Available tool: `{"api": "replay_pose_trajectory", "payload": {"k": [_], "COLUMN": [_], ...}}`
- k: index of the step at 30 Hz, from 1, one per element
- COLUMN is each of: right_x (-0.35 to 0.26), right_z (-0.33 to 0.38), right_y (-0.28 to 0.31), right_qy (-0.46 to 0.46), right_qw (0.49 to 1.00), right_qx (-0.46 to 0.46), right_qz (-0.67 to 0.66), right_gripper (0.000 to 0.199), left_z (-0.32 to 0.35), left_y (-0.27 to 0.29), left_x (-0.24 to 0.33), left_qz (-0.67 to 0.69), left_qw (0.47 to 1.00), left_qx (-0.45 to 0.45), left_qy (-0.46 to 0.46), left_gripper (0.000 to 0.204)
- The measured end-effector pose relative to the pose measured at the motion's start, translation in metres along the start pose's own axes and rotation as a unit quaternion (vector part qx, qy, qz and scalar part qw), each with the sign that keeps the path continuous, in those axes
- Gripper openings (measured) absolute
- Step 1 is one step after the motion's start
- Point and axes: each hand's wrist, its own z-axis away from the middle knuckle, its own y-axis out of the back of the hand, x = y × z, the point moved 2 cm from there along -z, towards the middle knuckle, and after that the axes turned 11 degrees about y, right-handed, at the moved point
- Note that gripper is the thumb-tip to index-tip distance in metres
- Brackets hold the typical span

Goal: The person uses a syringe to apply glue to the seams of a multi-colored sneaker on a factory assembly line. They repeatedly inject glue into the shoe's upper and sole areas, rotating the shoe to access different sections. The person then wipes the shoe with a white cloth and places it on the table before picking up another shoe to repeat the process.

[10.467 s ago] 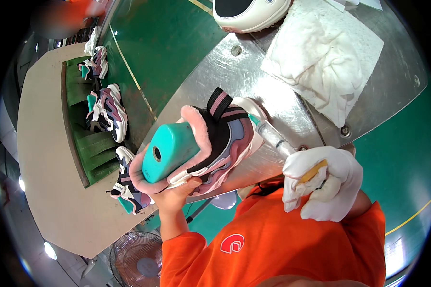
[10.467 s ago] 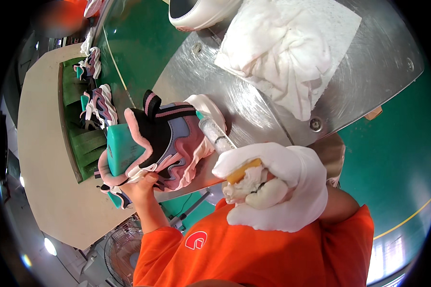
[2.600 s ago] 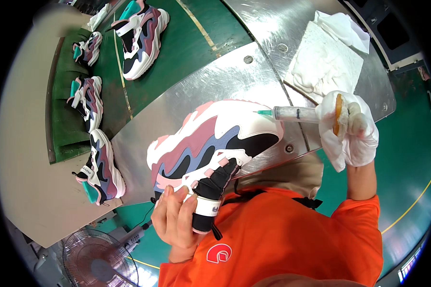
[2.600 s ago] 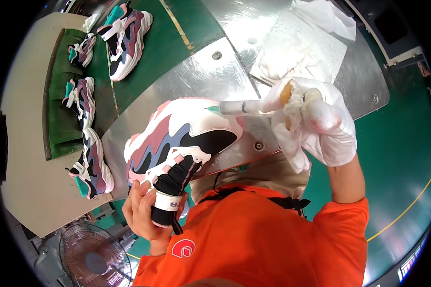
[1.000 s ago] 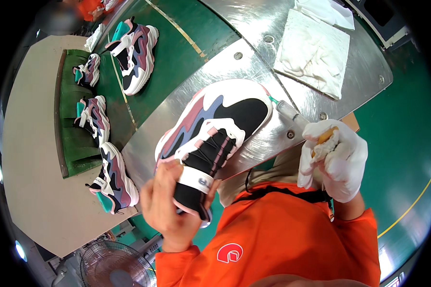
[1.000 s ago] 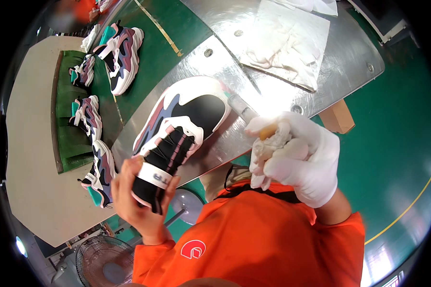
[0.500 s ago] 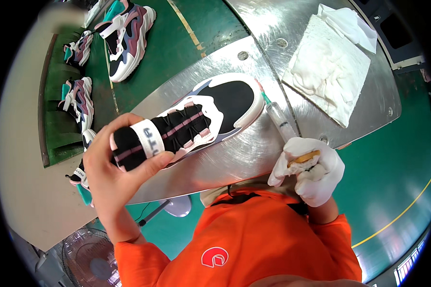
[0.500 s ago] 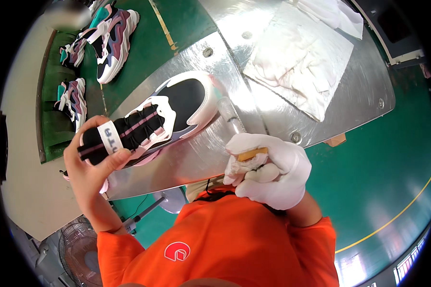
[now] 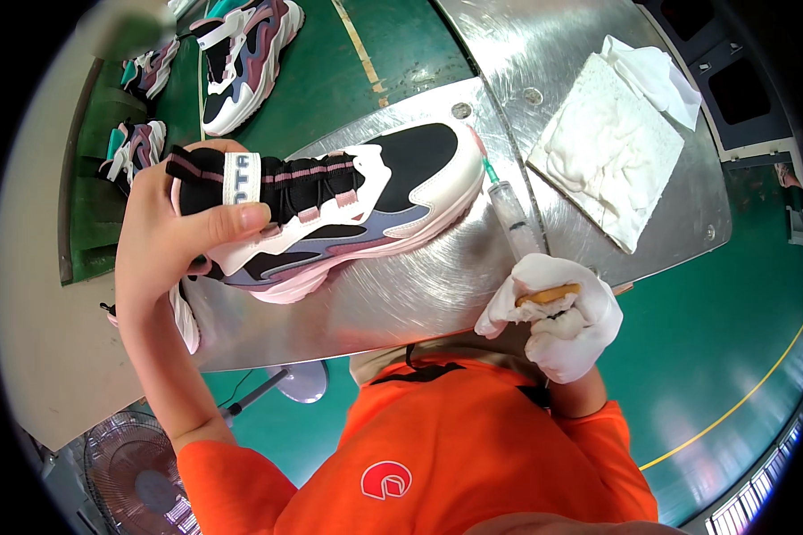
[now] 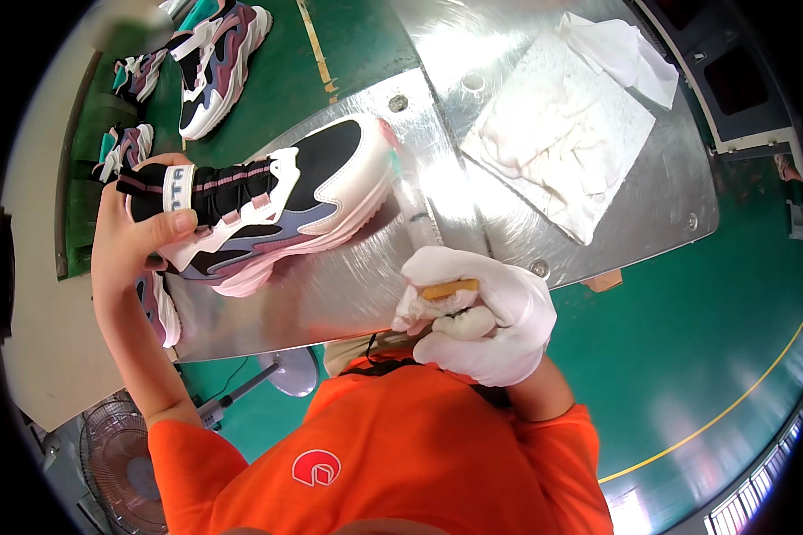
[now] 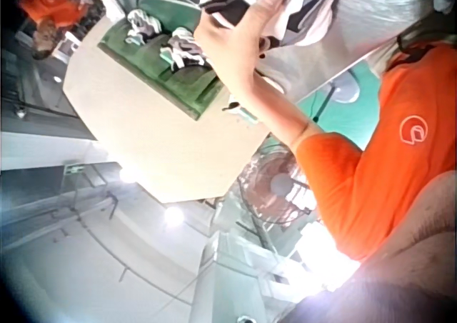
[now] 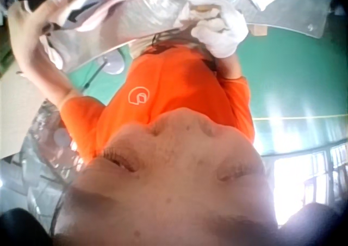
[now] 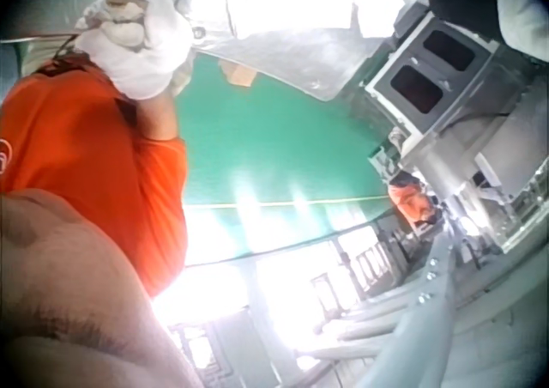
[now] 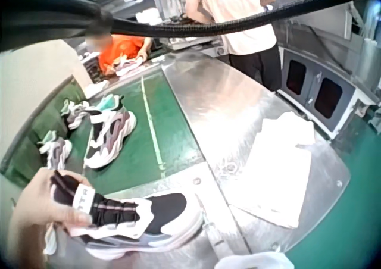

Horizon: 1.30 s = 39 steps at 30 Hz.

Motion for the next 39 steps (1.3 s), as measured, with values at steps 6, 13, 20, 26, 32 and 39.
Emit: {"api": "replay_pose_trajectory", "payload": {"k": [6,13,20,26,32,39], "right_x": [0.001,-0.021,-0.025,0.010,0.033,0.017], "right_z": [0.008,0.007,-0.029,-0.069,-0.067,-0.062], "right_y": [0.001,0.003,0.001,-0.011,-0.010,0.011], "right_qy": [-0.090,-0.066,0.047,0.124,0.109,0.157], "right_qw": [0.994,0.988,0.922,0.927,0.923,0.859], "right_qx": [0.048,0.136,0.283,0.220,0.295,0.242], "right_qz": [-0.039,-0.005,0.260,0.278,0.222,0.423], "right_gripper": [0.052,0.045,0.034,0.033,0.034,0.039], "left_z": [-0.004,0.036,0.098,0.125,0.136,0.124], "left_y": [0.002,-0.022,-0.072,-0.088,-0.098,-0.067], "left_x": [0.005,-0.005,-0.017,-0.034,-0.051,-0.052], "left_qz": [-0.008,0.001,-0.251,-0.289,-0.293,-0.178], "left_qw": [1.000,0.997,0.884,0.836,0.821,0.878], "left_qx": [-0.009,0.071,0.263,0.305,0.334,0.302], "left_qy": [0.007,-0.043,-0.293,-0.352,-0.360,-0.326], "left_gripper": [0.047,0.050,0.059,0.061,0.066,0.062]}}
